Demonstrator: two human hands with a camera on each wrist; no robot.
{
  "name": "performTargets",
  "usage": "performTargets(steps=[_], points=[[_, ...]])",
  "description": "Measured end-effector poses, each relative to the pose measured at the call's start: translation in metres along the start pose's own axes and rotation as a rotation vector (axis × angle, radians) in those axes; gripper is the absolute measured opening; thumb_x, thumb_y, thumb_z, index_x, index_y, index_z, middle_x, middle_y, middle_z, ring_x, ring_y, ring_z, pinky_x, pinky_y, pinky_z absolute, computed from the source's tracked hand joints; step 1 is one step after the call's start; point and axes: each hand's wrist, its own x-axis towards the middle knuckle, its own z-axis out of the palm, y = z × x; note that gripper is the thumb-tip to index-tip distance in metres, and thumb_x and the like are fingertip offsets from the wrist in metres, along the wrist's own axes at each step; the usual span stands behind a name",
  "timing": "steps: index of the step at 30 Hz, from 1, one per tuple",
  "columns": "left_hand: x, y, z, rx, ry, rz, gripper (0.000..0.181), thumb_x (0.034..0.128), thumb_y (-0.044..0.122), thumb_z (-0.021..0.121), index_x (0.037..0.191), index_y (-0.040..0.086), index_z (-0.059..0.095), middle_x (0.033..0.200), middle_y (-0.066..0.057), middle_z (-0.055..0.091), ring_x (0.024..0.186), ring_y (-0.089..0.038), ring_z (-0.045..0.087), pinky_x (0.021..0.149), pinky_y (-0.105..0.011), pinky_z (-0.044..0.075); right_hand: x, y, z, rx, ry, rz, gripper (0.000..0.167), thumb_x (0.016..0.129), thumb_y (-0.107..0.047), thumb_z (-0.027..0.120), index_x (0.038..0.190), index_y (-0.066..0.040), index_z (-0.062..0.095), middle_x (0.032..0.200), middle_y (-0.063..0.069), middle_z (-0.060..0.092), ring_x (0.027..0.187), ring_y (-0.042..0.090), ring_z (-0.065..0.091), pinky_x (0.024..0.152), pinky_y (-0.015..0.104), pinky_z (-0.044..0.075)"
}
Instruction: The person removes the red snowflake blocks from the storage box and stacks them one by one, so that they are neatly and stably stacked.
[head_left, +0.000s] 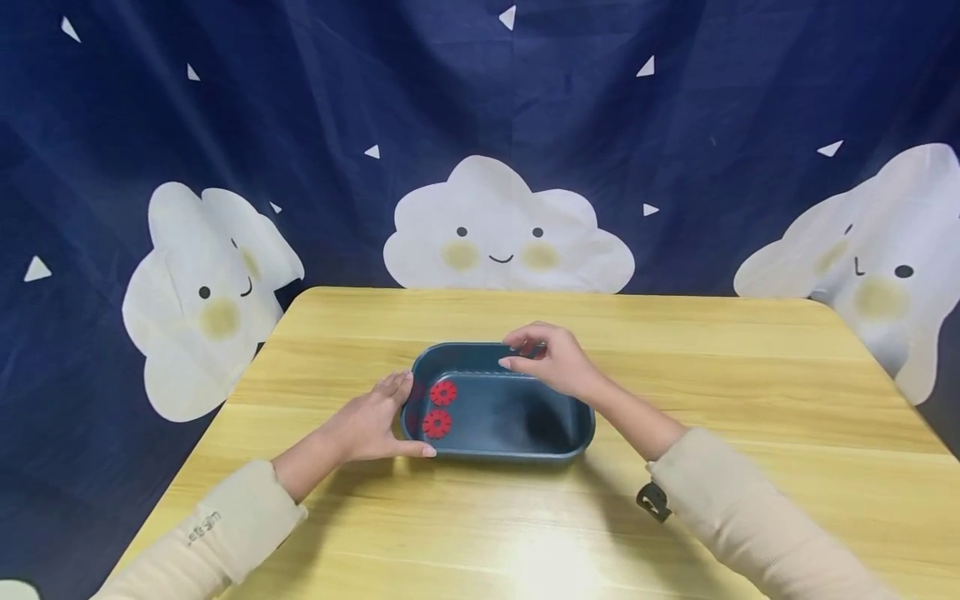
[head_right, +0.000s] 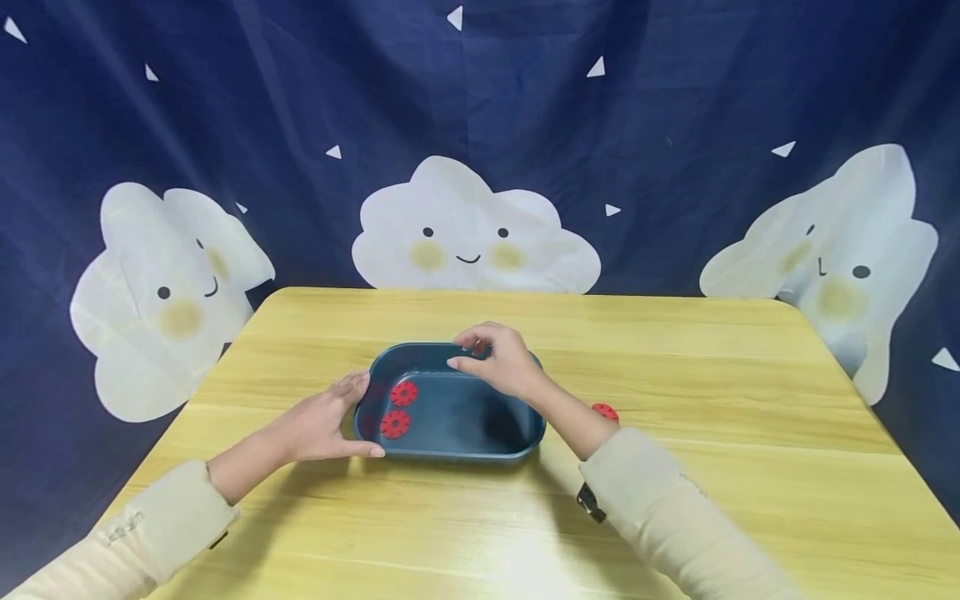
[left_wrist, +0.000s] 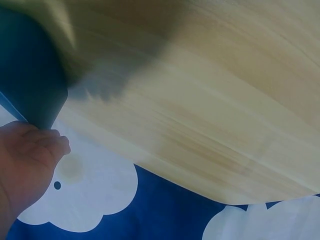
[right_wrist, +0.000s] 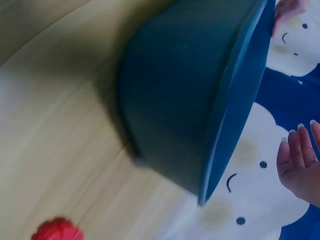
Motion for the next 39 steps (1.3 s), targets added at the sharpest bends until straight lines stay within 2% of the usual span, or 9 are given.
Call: performTargets(steps=[9, 15, 27, 32, 36, 39], points=[[0.000, 0.002, 0.000, -0.008, -0.001, 0.000, 0.114, 0.0679, 0.071, 0.063, 0.143, -0.007, 0.026, 0.149, -0.024, 0.028, 0.136, -0.040, 0.030, 0.098, -0.053, 0.041, 0.014, -0.005, 0.032, 0.055, -0.004, 0.009, 0.029, 0.081, -0.012, 0.070, 0.108, 0.000, 0.066, 0.104, 0.019, 0.064, 0.086, 0.023, 0.058, 0.074, 0.029, 0.048], [0.000, 0.001, -0.001, -0.008, -0.006, 0.008, 0.114, 0.0685, 0.071, 0.063, 0.143, -0.007, 0.026, 0.148, -0.025, 0.028, 0.136, -0.040, 0.030, 0.097, -0.052, 0.042, 0.024, -0.003, 0.053, 0.027, 0.009, 0.018, 0.029, 0.081, -0.013, 0.070, 0.107, 0.000, 0.065, 0.098, 0.018, 0.063, 0.084, 0.023, 0.057, 0.071, 0.026, 0.047], [-0.003, -0.004, 0.000, -0.006, -0.007, 0.011, 0.114, 0.0687, 0.071, 0.062, 0.143, -0.008, 0.026, 0.148, -0.025, 0.028, 0.136, -0.040, 0.031, 0.096, -0.051, 0.043, 0.029, 0.008, 0.108, 0.042, 0.033, 0.115, 0.028, 0.080, -0.012, 0.071, 0.104, 0.002, 0.066, 0.096, 0.016, 0.064, 0.081, 0.022, 0.059, 0.069, 0.023, 0.049], [-0.002, -0.006, 0.000, -0.002, 0.006, 0.025, 0.113, 0.0686, 0.072, 0.062, 0.142, -0.008, 0.028, 0.148, -0.025, 0.029, 0.136, -0.040, 0.031, 0.096, -0.051, 0.043, 0.029, 0.011, 0.122, 0.043, 0.055, 0.159, 0.028, 0.079, -0.012, 0.072, 0.102, 0.004, 0.066, 0.094, 0.018, 0.064, 0.079, 0.022, 0.060, 0.068, 0.024, 0.051], [0.001, -0.004, 0.000, 0.005, 0.013, 0.039, 0.113, 0.0686, 0.072, 0.062, 0.141, -0.008, 0.028, 0.147, -0.026, 0.030, 0.136, -0.040, 0.031, 0.096, -0.051, 0.043, 0.033, 0.013, 0.125, 0.003, 0.042, 0.197, 0.029, 0.079, -0.011, 0.073, 0.102, 0.005, 0.066, 0.093, 0.017, 0.065, 0.080, 0.023, 0.062, 0.069, 0.027, 0.053], [0.001, -0.002, 0.000, -0.002, 0.011, 0.040, 0.113, 0.0687, 0.071, 0.062, 0.141, -0.008, 0.028, 0.148, -0.026, 0.029, 0.136, -0.040, 0.031, 0.098, -0.050, 0.042, 0.033, 0.016, 0.127, -0.079, 0.027, 0.233, 0.029, 0.078, -0.012, 0.074, 0.101, 0.004, 0.066, 0.092, 0.015, 0.066, 0.081, 0.022, 0.062, 0.071, 0.029, 0.053]])
